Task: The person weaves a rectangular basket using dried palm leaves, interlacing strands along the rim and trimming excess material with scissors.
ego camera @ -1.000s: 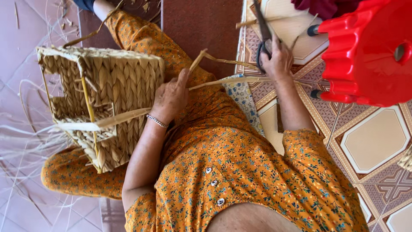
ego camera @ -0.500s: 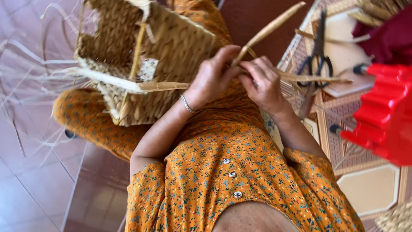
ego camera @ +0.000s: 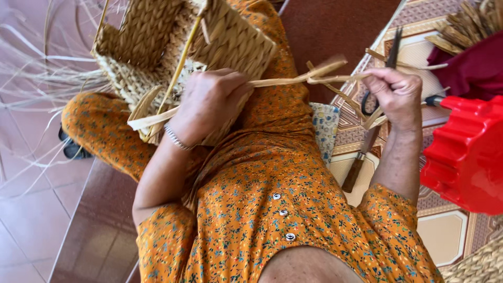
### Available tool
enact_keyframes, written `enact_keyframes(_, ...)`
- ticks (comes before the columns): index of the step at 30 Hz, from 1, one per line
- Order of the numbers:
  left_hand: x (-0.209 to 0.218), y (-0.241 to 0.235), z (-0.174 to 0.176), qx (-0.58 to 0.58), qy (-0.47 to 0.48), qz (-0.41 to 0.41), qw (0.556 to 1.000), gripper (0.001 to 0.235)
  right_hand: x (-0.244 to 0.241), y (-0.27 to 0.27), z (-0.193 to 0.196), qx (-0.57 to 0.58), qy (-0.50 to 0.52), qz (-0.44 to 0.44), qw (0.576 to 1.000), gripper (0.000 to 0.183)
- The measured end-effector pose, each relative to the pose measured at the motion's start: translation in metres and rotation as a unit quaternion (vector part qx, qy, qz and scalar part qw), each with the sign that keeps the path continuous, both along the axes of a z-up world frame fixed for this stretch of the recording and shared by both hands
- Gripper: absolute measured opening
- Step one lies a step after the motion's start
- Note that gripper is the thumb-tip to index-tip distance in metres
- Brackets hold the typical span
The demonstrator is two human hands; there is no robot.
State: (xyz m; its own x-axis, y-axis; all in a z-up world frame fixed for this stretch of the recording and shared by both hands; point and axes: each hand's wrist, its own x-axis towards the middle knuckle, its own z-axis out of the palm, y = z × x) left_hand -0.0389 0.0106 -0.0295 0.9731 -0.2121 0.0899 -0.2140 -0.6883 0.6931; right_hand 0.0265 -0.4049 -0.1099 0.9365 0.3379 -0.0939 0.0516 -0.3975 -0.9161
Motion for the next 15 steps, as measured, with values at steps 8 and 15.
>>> enact_keyframes(8, 0.028, 0.02, 0.089, 0.162, -0.095, 0.014, 0.982, 0.007, 0.004, -0.127, -0.048, 0.133, 0.036, -0.345, 0.928, 0.016)
enact_keyframes(15, 0.097, -0.059, 0.095, 0.282, -0.309, -0.121, 0.9, 0.038, -0.066, -0.158, -0.011, 0.245, -0.076, -0.388, 0.885, 0.017)
